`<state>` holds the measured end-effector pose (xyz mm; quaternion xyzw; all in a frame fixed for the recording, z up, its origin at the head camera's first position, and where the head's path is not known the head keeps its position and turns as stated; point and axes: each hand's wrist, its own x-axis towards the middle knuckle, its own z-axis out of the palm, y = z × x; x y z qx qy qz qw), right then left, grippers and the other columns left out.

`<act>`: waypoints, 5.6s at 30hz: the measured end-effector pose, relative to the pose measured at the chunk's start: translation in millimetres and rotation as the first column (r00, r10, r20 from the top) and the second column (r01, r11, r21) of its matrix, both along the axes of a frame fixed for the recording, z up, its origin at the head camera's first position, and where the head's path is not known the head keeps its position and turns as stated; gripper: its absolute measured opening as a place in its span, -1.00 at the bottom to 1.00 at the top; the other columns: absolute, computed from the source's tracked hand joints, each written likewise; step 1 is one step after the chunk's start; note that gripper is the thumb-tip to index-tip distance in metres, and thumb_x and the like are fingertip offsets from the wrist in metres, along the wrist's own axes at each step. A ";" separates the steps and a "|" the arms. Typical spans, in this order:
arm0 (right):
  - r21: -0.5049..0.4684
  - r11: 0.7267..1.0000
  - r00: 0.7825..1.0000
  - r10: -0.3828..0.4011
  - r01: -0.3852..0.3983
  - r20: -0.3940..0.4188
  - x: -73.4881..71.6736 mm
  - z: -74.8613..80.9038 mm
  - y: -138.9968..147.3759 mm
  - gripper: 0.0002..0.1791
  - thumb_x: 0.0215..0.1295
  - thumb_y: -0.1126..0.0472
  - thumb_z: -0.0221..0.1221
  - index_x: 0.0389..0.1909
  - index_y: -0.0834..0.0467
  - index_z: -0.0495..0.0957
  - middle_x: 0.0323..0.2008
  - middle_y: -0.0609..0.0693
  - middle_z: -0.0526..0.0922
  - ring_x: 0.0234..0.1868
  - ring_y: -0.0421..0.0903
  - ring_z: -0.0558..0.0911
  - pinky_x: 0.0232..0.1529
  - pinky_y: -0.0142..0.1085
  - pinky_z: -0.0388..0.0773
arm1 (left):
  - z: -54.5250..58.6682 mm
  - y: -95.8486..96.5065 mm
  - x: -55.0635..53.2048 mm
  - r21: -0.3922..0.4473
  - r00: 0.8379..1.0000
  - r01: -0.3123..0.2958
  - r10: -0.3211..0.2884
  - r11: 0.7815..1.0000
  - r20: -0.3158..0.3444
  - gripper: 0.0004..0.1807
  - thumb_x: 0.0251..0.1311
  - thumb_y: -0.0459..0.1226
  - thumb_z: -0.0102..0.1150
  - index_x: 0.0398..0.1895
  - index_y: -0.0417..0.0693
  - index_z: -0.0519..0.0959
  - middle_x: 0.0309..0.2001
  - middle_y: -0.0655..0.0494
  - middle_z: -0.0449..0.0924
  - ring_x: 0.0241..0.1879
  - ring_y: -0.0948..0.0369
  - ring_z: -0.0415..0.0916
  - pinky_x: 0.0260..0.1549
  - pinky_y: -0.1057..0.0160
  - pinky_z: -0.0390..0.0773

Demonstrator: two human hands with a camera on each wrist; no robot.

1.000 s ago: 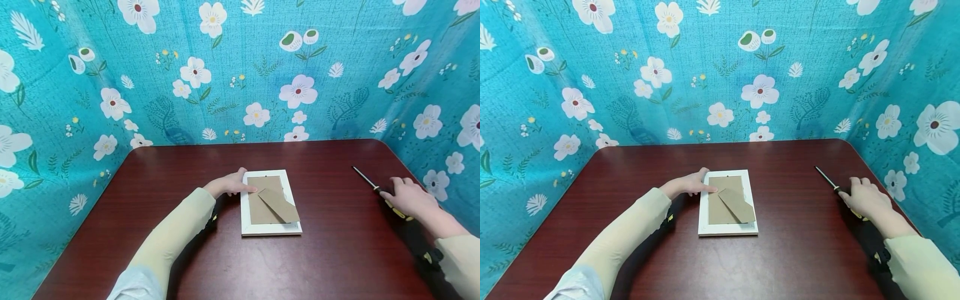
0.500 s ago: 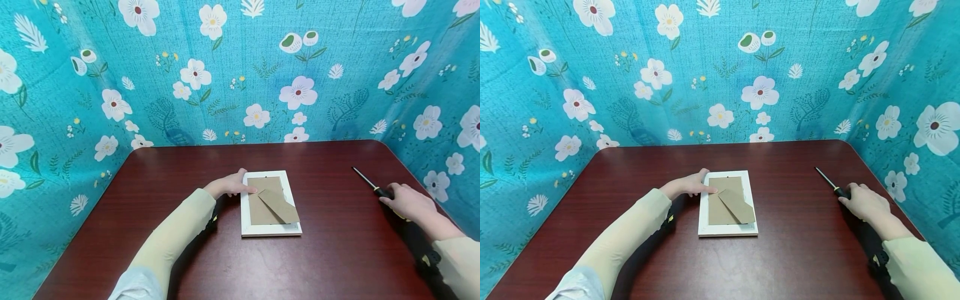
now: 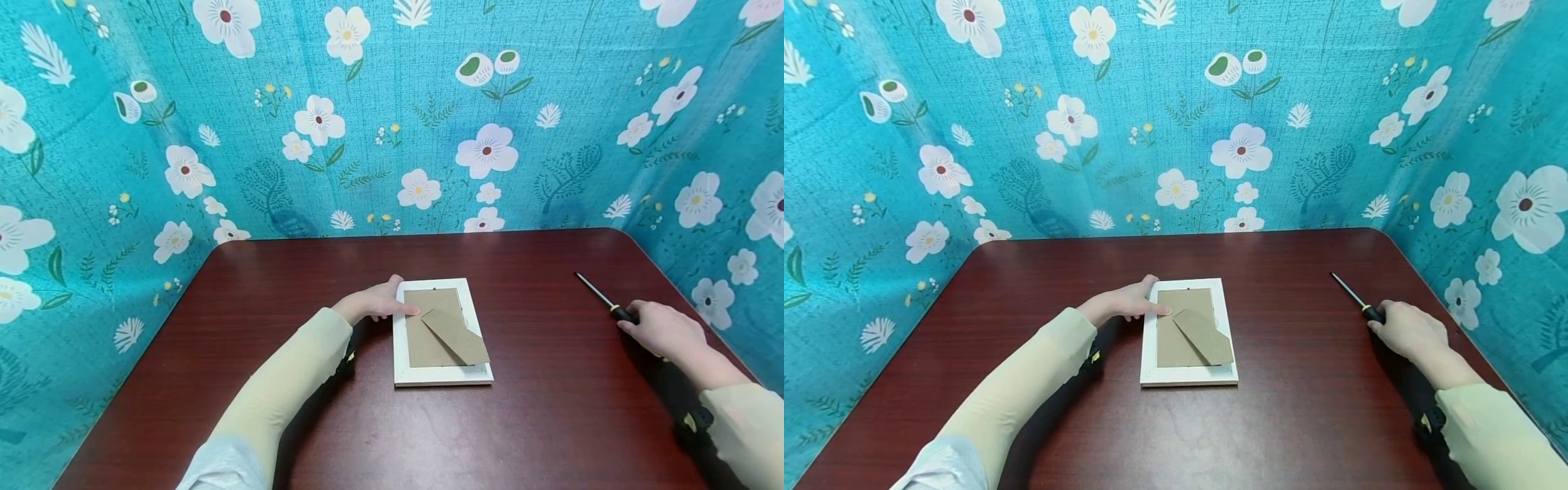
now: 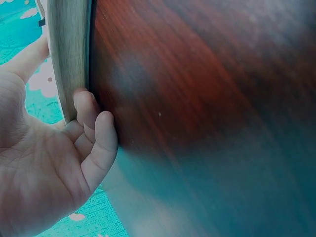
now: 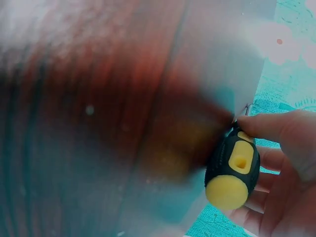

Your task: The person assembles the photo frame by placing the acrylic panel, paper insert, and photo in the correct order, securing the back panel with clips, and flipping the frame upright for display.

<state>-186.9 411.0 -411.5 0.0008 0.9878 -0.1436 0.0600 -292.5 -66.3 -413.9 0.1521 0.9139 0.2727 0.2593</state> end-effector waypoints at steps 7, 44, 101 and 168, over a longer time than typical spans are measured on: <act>-0.014 1.000 0.999 0.004 -0.005 -0.047 -1.2 4.2 -1.4 -0.71 0.29 0.18 0.18 -0.24 0.37 0.45 -0.59 0.01 0.40 -0.56 -0.05 0.40 -0.62 -0.18 0.31 | 0.5 -0.6 -0.5 -0.001 1.000 0.004 -0.004 1.000 0.003 0.02 0.16 0.13 0.25 0.49 -0.10 -0.07 -0.21 -0.04 0.43 -0.45 0.13 0.41 -0.51 0.22 0.44; -0.178 0.907 0.922 0.361 -0.382 -0.139 33.7 26.3 -139.2 -0.51 0.35 0.26 0.19 0.29 0.04 0.38 -0.48 -0.16 0.49 -0.55 -0.26 0.38 -0.54 -0.32 0.32 | -0.7 0.3 0.3 0.001 1.000 -0.011 0.011 1.000 0.002 -0.03 0.16 0.13 0.26 0.45 -0.08 -0.02 -0.22 -0.05 0.41 -0.44 0.12 0.41 -0.50 0.21 0.44; -0.302 0.863 0.907 0.420 -0.406 -0.019 30.2 13.6 -158.6 -0.51 0.42 0.41 -0.02 0.35 0.15 0.33 -0.55 -0.14 0.37 -0.60 -0.27 0.30 -0.60 -0.35 0.29 | -2.2 -0.6 -1.2 0.001 1.000 -0.009 0.009 1.000 -0.010 -0.01 0.16 0.13 0.26 0.47 -0.07 -0.04 -0.19 -0.05 0.43 -0.47 0.13 0.41 -0.54 0.23 0.43; -0.068 0.857 0.854 0.497 -0.511 -0.154 42.8 10.1 -184.0 -0.40 0.29 0.46 0.11 0.37 0.33 0.28 -0.71 -0.23 0.25 -0.65 -0.32 0.21 -0.65 -0.39 0.23 | 2.9 0.7 2.4 -0.001 0.999 -0.033 0.033 0.999 0.039 0.03 0.17 0.10 0.26 0.49 -0.11 -0.12 -0.13 -0.06 0.39 -0.36 0.08 0.42 -0.43 0.15 0.46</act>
